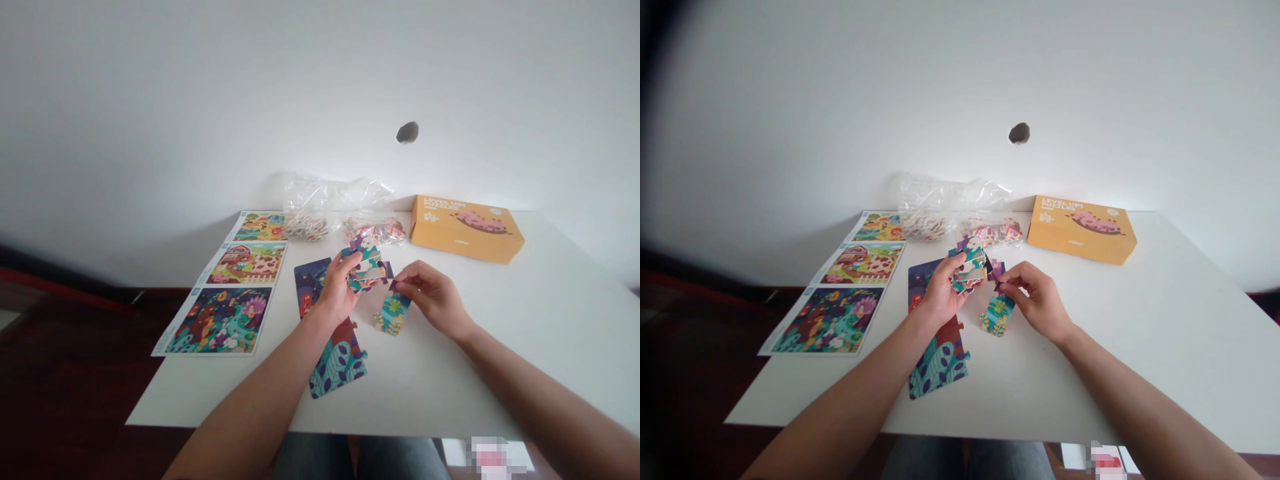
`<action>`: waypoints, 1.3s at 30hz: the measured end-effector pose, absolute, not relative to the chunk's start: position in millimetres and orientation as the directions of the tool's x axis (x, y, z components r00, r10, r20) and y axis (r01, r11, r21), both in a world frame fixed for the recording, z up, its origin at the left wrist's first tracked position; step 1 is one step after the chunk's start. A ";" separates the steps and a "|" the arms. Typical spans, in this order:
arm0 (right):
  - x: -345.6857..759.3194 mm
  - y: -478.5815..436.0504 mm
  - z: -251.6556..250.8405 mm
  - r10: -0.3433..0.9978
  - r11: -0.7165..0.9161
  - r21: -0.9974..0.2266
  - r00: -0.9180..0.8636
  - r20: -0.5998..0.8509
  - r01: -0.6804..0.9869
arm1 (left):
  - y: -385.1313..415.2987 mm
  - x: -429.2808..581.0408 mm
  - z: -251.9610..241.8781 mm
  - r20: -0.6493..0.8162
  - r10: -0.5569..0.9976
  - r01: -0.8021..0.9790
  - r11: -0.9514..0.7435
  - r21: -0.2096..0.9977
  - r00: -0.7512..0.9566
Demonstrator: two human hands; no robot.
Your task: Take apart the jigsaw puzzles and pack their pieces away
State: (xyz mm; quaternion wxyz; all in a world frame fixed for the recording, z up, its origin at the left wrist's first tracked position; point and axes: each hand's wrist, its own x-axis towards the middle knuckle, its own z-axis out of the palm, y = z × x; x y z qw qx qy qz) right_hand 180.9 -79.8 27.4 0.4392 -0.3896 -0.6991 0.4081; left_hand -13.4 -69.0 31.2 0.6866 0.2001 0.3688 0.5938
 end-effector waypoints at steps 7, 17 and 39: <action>182.2 -74.7 23.4 0.982 0.113 -0.992 -0.144 0.119 -0.049 | -68.6 -10.2 25.0 -0.176 0.983 -0.514 0.128 0.848 -0.046; 186.6 -63.2 28.9 0.991 0.106 -0.918 0.115 0.067 -0.381 | -80.9 -6.2 27.6 -0.136 0.967 -0.261 0.192 0.946 0.217; 184.9 -60.7 28.0 0.970 0.056 -0.879 0.233 -0.064 -0.474 | -89.1 2.0 37.1 -0.291 0.818 -0.272 0.465 0.843 0.496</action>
